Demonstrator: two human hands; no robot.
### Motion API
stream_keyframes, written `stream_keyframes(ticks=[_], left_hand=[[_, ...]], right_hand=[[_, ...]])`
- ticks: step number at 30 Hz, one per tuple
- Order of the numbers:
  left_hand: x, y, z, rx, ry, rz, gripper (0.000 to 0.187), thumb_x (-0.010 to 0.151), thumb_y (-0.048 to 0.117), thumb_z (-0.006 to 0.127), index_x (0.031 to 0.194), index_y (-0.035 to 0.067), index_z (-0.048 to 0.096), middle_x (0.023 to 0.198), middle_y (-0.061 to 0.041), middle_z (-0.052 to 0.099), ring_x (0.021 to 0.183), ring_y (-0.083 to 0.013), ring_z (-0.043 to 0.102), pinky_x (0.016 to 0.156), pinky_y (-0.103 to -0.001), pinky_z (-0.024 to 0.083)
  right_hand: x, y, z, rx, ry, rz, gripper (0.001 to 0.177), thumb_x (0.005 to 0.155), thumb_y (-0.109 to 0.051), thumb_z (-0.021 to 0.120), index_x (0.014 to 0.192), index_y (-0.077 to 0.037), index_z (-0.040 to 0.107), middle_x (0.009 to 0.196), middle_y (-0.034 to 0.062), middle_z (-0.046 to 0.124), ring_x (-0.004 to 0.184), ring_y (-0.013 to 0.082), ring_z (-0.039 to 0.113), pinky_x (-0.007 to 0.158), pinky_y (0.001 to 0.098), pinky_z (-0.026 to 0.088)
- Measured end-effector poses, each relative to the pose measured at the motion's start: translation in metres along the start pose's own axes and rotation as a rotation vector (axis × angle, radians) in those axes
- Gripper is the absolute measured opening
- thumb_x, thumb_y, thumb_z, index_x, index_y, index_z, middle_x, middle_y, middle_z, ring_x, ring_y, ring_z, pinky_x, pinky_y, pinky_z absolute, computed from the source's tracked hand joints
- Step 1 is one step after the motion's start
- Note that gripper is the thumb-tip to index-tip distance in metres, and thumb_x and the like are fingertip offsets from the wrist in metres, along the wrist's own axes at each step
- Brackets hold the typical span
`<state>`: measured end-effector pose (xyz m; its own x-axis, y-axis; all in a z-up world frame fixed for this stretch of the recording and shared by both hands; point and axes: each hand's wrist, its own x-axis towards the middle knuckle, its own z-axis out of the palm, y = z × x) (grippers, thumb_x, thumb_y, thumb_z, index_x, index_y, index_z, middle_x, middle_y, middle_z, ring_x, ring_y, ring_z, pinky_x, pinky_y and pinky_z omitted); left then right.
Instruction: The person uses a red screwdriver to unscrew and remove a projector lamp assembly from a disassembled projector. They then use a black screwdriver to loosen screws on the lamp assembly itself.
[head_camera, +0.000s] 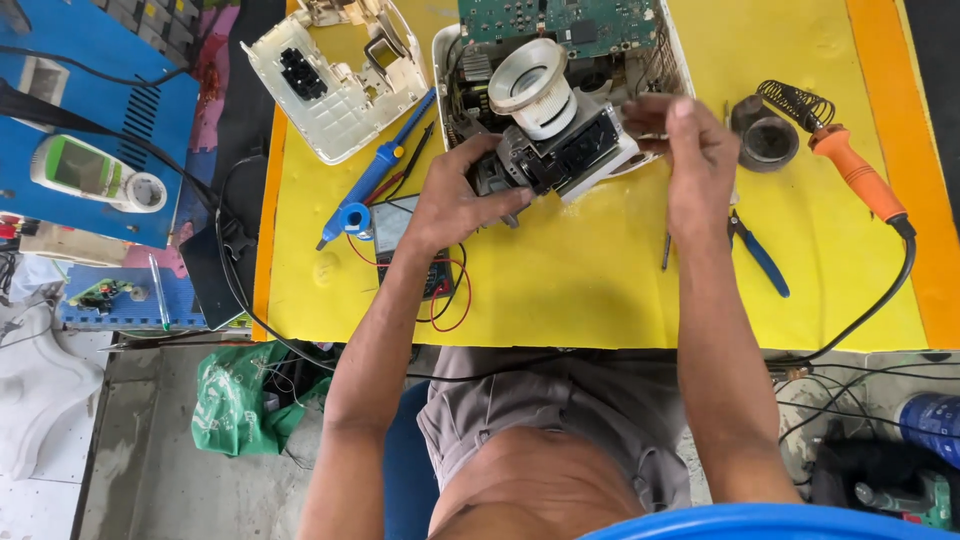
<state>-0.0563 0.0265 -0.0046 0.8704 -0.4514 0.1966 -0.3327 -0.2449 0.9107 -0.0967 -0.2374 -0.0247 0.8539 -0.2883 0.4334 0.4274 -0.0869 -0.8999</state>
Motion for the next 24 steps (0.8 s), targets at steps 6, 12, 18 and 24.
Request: stream_keyframes(ticks=[6,12,18,24], left_hand=[[0.012,-0.015,0.006,-0.072,0.024,0.137,0.059,0.074,0.012,0.093,0.124,-0.005,0.066,0.106,-0.024,0.071,0.102,-0.0324,0.07,0.091,-0.045,0.059],[0.03,-0.003,-0.005,0.041,-0.058,0.006,0.062,0.072,0.034,0.094,0.119,0.0,0.071,0.104,-0.021,0.073,0.103,-0.0305,0.071,0.092,-0.044,0.055],[0.044,0.012,-0.012,0.063,-0.095,-0.136,0.073,0.07,0.056,0.087,0.119,0.003,0.072,0.111,-0.019,0.075,0.111,-0.0318,0.07,0.095,-0.045,0.053],[0.045,0.025,-0.011,-0.033,-0.078,-0.242,0.065,0.074,0.06,0.083,0.107,0.004,0.077,0.1,-0.02,0.075,0.102,-0.0299,0.071,0.089,-0.044,0.056]], right_hand=[[-0.024,0.022,0.016,-0.135,-0.24,0.036,0.085,0.105,-0.067,0.045,0.152,0.004,0.046,0.148,0.0392,0.047,0.142,0.0582,0.037,0.118,0.0709,0.021],[-0.029,0.128,0.002,0.371,-0.174,0.17,0.056,0.104,-0.04,0.066,0.151,-0.013,0.051,0.126,0.0196,0.064,0.117,0.0334,0.068,0.11,0.0471,0.054],[-0.028,0.173,-0.008,0.458,-0.159,0.168,0.051,0.112,-0.035,0.051,0.151,-0.003,0.048,0.128,0.0215,0.068,0.118,0.0284,0.069,0.104,0.0497,0.059],[-0.033,0.116,0.006,0.451,-0.165,0.123,0.034,0.113,-0.032,0.047,0.12,-0.002,0.063,0.112,0.0257,0.071,0.11,0.0443,0.071,0.095,0.0615,0.061]])
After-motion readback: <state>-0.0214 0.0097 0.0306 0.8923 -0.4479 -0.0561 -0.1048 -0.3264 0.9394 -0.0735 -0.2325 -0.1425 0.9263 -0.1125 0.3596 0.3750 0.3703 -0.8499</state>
